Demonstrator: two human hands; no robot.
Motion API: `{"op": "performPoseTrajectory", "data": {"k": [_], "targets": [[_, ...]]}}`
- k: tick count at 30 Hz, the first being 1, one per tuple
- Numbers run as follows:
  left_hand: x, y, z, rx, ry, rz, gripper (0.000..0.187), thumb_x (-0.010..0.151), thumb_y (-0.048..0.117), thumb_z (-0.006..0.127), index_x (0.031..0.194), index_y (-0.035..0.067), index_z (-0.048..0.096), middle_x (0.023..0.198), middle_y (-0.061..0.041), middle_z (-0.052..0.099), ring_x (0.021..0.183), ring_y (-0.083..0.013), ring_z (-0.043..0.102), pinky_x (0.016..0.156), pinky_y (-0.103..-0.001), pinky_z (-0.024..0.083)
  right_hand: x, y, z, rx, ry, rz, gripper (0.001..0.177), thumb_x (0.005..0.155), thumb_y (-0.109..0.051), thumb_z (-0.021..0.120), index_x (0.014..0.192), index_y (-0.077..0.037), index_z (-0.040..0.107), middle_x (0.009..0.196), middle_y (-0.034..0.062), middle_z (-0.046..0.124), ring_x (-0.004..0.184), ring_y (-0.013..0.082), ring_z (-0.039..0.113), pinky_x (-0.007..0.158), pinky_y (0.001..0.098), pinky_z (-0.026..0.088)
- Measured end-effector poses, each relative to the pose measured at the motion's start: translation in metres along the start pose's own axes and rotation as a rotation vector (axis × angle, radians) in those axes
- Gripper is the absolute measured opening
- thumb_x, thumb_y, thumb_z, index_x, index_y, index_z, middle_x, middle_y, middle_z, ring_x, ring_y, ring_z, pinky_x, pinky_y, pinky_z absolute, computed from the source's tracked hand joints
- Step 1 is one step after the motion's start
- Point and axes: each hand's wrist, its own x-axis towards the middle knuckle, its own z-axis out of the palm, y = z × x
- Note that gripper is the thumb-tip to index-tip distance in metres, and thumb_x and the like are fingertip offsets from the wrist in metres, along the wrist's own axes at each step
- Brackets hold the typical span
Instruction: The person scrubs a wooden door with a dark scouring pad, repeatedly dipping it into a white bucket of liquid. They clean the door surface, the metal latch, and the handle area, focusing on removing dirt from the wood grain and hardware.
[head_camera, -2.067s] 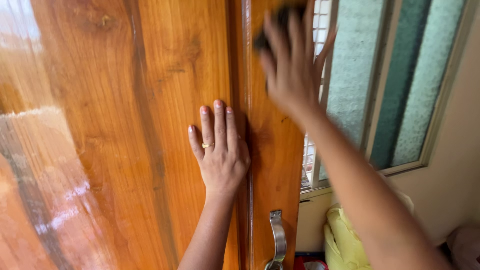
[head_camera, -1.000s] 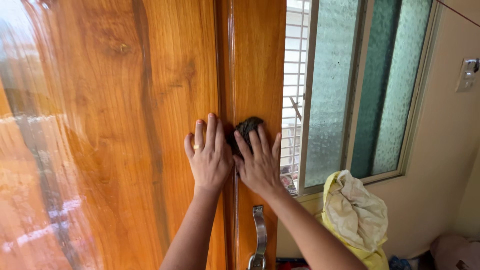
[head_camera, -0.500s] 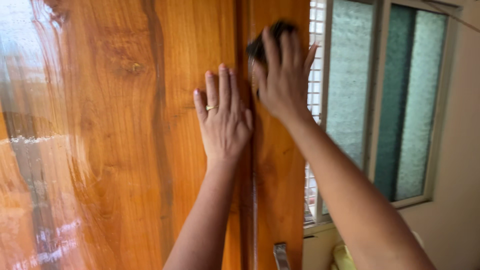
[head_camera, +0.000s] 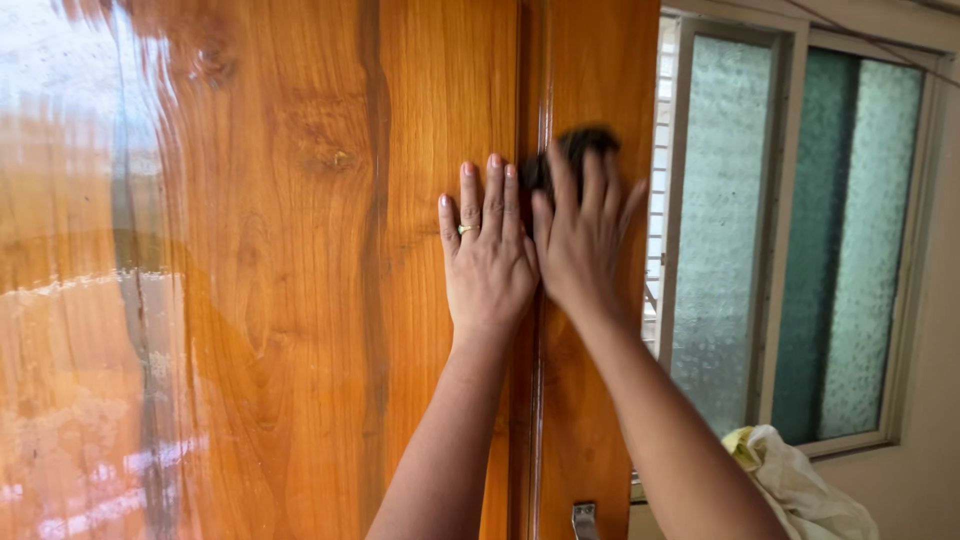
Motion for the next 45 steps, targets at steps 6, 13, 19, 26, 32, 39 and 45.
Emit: {"op": "performPoseTrajectory", "data": {"k": [6, 13, 19, 26, 32, 39, 45], "targets": [[-0.002, -0.002, 0.0, -0.089, 0.005, 0.002, 0.071, 0.1, 0.026, 0.042, 0.164, 0.008, 0.016, 0.172, -0.006, 0.011, 0.159, -0.0274, 0.004, 0.129, -0.05, 0.004, -0.102, -0.009, -0.036, 0.01, -0.181, -0.041, 0.062, 0.096, -0.026, 0.057, 0.156, -0.015, 0.041, 0.15, 0.0251, 0.038, 0.148, 0.0454, 0.029, 0.122, 0.0714, 0.006], [-0.011, -0.002, -0.001, -0.03, 0.05, 0.046, 0.07, 0.099, 0.021, 0.044, 0.163, 0.006, 0.02, 0.172, -0.008, 0.014, 0.159, -0.0283, 0.008, 0.129, -0.048, 0.007, -0.095, 0.006, -0.035, -0.038, -0.17, -0.071, 0.054, 0.098, -0.025, 0.058, 0.15, -0.015, 0.046, 0.15, 0.0258, 0.039, 0.146, 0.0446, 0.033, 0.119, 0.0735, 0.005], [-0.036, -0.004, 0.002, -0.091, 0.018, 0.057, 0.073, 0.095, 0.02, 0.045, 0.163, 0.004, 0.021, 0.172, -0.01, 0.016, 0.159, -0.028, 0.009, 0.129, -0.049, 0.007, -0.005, 0.023, -0.014, -0.026, -0.011, -0.077, 0.05, 0.105, -0.027, 0.06, 0.151, -0.013, 0.047, 0.151, 0.0272, 0.04, 0.146, 0.0469, 0.035, 0.119, 0.0751, 0.005], [-0.031, -0.002, 0.005, -0.062, 0.016, 0.057, 0.073, 0.095, 0.02, 0.046, 0.162, 0.003, 0.023, 0.171, -0.011, 0.017, 0.159, -0.0292, 0.01, 0.129, -0.05, 0.007, 0.07, 0.027, 0.036, -0.051, 0.108, -0.035, 0.046, 0.113, -0.043, 0.053, 0.146, -0.011, 0.047, 0.15, 0.0275, 0.039, 0.146, 0.0458, 0.03, 0.119, 0.0719, 0.002], [-0.032, -0.006, 0.004, -0.091, 0.037, 0.062, 0.072, 0.095, 0.021, 0.047, 0.162, 0.005, 0.025, 0.171, -0.009, 0.019, 0.159, -0.0278, 0.012, 0.129, -0.049, 0.01, 0.052, 0.021, 0.025, -0.055, 0.069, 0.022, 0.042, 0.114, -0.041, 0.045, 0.147, -0.016, 0.049, 0.156, 0.0228, 0.036, 0.15, 0.0415, 0.029, 0.117, 0.0753, 0.0], [-0.035, -0.008, 0.0, -0.167, 0.082, 0.075, 0.072, 0.096, 0.021, 0.051, 0.162, 0.004, 0.028, 0.17, -0.011, 0.023, 0.159, -0.0299, 0.015, 0.129, -0.05, 0.011, -0.13, -0.016, -0.036, 0.067, -0.13, 0.106, 0.052, 0.1, -0.027, 0.056, 0.149, -0.012, 0.047, 0.157, 0.0266, 0.033, 0.15, 0.0473, 0.026, 0.117, 0.0756, 0.005], [-0.038, -0.003, 0.002, -0.077, 0.085, 0.045, 0.071, 0.098, 0.02, 0.051, 0.163, 0.006, 0.028, 0.171, -0.008, 0.022, 0.159, -0.0269, 0.013, 0.13, -0.048, 0.012, -0.251, -0.011, -0.062, 0.025, -0.412, -0.023, 0.059, 0.093, -0.038, 0.062, 0.143, -0.013, 0.046, 0.143, 0.0302, 0.037, 0.143, 0.0499, 0.026, 0.113, 0.0781, -0.002]]}}
